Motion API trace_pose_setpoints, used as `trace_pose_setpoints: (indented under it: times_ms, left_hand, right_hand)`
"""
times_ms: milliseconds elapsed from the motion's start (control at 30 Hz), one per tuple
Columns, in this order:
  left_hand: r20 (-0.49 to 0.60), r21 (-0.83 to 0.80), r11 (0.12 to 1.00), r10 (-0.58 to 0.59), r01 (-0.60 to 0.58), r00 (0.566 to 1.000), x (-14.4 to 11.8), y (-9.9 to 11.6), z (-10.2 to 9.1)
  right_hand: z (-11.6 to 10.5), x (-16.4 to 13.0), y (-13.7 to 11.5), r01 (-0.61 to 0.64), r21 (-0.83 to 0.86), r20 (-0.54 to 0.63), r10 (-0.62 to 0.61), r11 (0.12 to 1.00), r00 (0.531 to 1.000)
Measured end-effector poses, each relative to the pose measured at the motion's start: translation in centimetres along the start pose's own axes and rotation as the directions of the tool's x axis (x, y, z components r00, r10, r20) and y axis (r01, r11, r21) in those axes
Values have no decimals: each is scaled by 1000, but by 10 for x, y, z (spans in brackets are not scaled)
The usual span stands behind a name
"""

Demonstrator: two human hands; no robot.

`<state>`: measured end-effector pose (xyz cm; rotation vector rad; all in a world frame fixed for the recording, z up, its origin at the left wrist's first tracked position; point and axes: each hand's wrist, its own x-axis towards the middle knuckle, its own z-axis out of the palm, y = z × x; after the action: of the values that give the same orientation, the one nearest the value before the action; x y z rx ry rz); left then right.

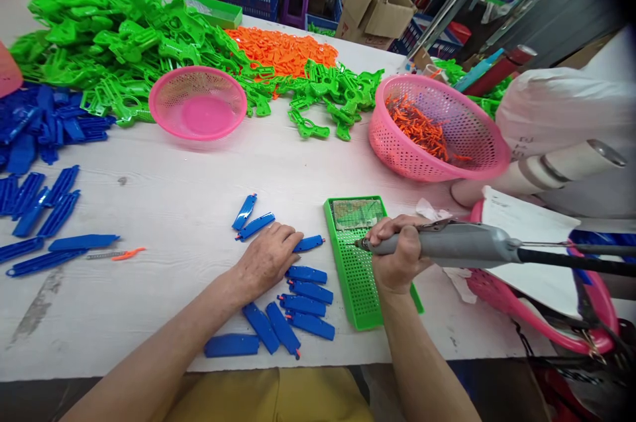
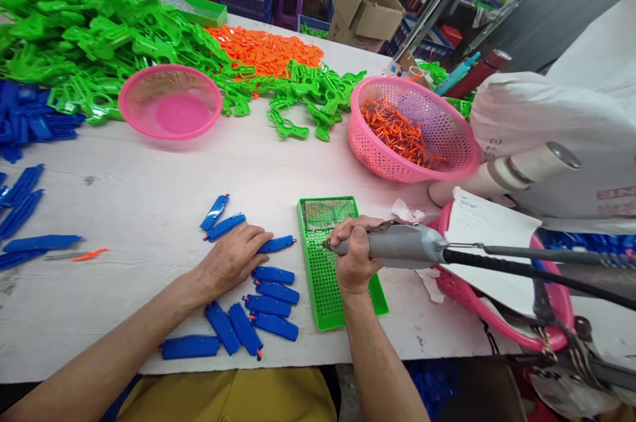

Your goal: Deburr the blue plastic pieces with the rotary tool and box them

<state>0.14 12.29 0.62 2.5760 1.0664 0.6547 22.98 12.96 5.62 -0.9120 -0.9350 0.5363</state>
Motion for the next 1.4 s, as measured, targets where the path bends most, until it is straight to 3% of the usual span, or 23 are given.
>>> trace_pose_setpoints:
  times_ms: [233,400,600,1400]
  left_hand:
    - [-86,-104,994,-29,20,996,-7,-4,9]
    - [-97,-98,995,-33,23,995,-7,-2,10]
    - [-83,-77,997,-35,28,996,-8,-2,11]
    - [-74,-60,997,-43,38,996,-8,1,11]
  right_hand:
    - [8,6,-16,64,47,20,-65,997,998]
    - [25,-3,-29,2,108,108,-13,994,994]
    - [35,-23,-20,-45,106,211,22,993,977]
    - [37,-29,-12,-59,68,261,40,996,964]
